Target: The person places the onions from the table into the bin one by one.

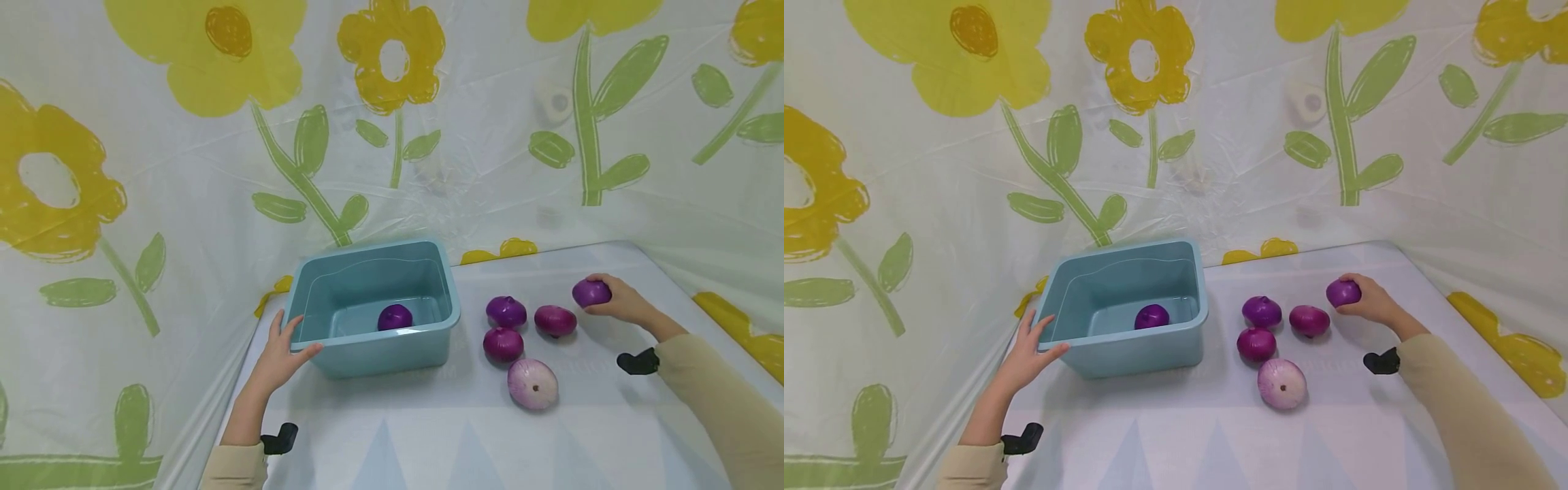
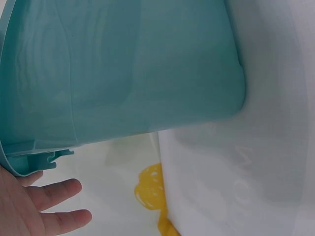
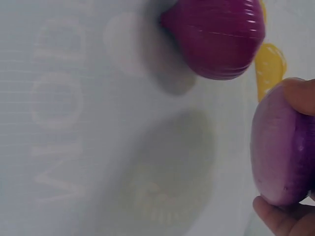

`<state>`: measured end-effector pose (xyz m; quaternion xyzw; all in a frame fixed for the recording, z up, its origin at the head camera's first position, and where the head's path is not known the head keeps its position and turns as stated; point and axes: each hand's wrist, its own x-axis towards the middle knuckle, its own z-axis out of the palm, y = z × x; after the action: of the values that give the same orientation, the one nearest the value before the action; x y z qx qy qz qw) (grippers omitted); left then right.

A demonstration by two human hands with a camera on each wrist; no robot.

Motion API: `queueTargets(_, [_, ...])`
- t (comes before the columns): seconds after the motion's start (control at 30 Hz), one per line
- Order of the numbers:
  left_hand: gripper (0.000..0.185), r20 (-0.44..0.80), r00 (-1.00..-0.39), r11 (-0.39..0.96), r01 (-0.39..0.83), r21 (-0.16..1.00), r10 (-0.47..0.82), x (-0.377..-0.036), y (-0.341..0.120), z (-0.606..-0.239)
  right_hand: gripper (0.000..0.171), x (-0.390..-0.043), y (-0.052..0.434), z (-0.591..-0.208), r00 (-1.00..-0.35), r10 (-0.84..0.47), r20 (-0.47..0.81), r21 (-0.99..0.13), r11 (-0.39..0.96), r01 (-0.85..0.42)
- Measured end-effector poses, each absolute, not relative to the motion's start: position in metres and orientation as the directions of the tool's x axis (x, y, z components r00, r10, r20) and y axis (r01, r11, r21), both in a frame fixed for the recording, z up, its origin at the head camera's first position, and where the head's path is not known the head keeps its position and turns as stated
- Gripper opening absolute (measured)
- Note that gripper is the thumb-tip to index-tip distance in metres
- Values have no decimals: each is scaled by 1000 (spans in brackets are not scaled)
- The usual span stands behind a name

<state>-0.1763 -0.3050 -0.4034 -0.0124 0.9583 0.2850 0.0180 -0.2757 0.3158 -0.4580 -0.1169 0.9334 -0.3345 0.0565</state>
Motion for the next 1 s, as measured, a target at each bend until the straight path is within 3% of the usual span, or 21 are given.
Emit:
queueTargets(0.4, [88,-22,-1000,843,-18,537,-8,-175,-305,-404,78,-286,296,-421,-954,-285,-92,-623,764,-169])
queueTargets(1.0, [88,-29,-999,842,-26,538,-13,-176,-305,-404,81,-303,238,-353,-929,-364,-68,-619,745,-247])
